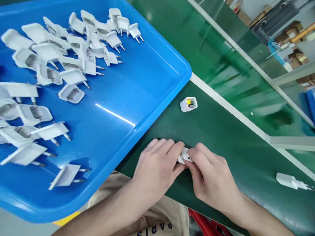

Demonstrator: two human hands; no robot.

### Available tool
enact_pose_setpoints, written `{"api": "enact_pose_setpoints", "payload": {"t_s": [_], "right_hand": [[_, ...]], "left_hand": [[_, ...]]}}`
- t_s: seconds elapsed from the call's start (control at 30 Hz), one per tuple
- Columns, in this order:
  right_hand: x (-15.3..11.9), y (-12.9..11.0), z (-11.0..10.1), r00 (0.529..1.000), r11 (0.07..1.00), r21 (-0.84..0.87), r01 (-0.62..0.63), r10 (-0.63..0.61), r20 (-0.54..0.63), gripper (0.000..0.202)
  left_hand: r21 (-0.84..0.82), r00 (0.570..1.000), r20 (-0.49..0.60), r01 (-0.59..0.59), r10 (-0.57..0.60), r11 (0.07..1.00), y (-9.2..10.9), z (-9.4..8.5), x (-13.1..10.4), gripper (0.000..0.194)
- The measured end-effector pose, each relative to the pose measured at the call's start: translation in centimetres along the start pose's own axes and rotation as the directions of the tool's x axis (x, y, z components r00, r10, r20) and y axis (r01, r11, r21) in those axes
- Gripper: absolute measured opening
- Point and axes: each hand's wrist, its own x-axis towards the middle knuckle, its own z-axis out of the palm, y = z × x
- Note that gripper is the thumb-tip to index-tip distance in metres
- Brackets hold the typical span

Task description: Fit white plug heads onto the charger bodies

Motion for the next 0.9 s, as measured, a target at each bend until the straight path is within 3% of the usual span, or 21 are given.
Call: {"api": "enact_pose_setpoints", "payload": {"t_s": [0.07, 0.17, 0.23, 0.33, 0.5, 0.6, 0.67, 0.8, 0.9], "right_hand": [[0.1, 0.0, -0.7, 0.997, 0.998, 0.035, -0.050, 0.048, 0.054, 0.014], [-0.5, 0.6, -2.1, 0.979, 0.958, 0.219, -0.186, 0.162, 0.127, 0.007], [-1.3, 1.2, -2.8, 0.973, 0.906, 0.354, -0.233, 0.216, 0.087, 0.026], [-2.4, 2.3, -3.3, 0.972, 0.881, 0.427, -0.202, 0.235, -0.024, 0.038], [-2.4, 2.5, -2.3, 0.998, 0.912, 0.408, -0.054, 0.043, 0.035, 0.054], [-1.4, 1.9, -0.6, 0.990, 0.930, 0.351, 0.107, -0.133, 0.051, 0.045], [-0.8, 1.6, 0.6, 0.984, 0.925, 0.336, 0.178, -0.176, -0.035, 0.043], [-1.1, 2.4, 1.3, 0.961, 0.918, 0.348, 0.191, -0.103, -0.255, 0.046], [-3.8, 4.6, 0.3, 0.904, 0.994, 0.106, 0.017, 0.030, -0.426, 0.050]], "left_hand": [[0.005, 1.000, 0.008, -0.009, 0.009, 1.000, -0.1, -0.2, 0.0, 0.029], [-0.027, 1.000, 0.025, 0.015, -0.014, 1.000, -0.1, -0.4, 0.0, 0.040], [-0.065, 0.999, 0.031, 0.044, -0.042, 0.997, -0.1, -0.6, 0.0, 0.034], [-0.129, 0.998, 0.014, 0.059, -0.058, 0.990, -0.1, -0.6, -0.2, 0.026], [-0.266, 0.998, 0.027, 0.069, -0.065, 0.962, -0.3, -0.8, -0.4, 0.027], [-0.269, 0.996, 0.054, 0.082, -0.070, 0.960, -0.4, -1.1, -0.2, 0.029], [-0.256, 0.995, 0.056, 0.092, -0.080, 0.962, -0.4, -1.3, -0.1, 0.027], [-0.237, 0.995, 0.020, 0.098, -0.096, 0.966, -0.5, -1.3, -0.2, 0.034], [-0.220, 0.993, -0.021, 0.109, -0.117, 0.969, -1.0, -1.2, -0.6, 0.041]]}}
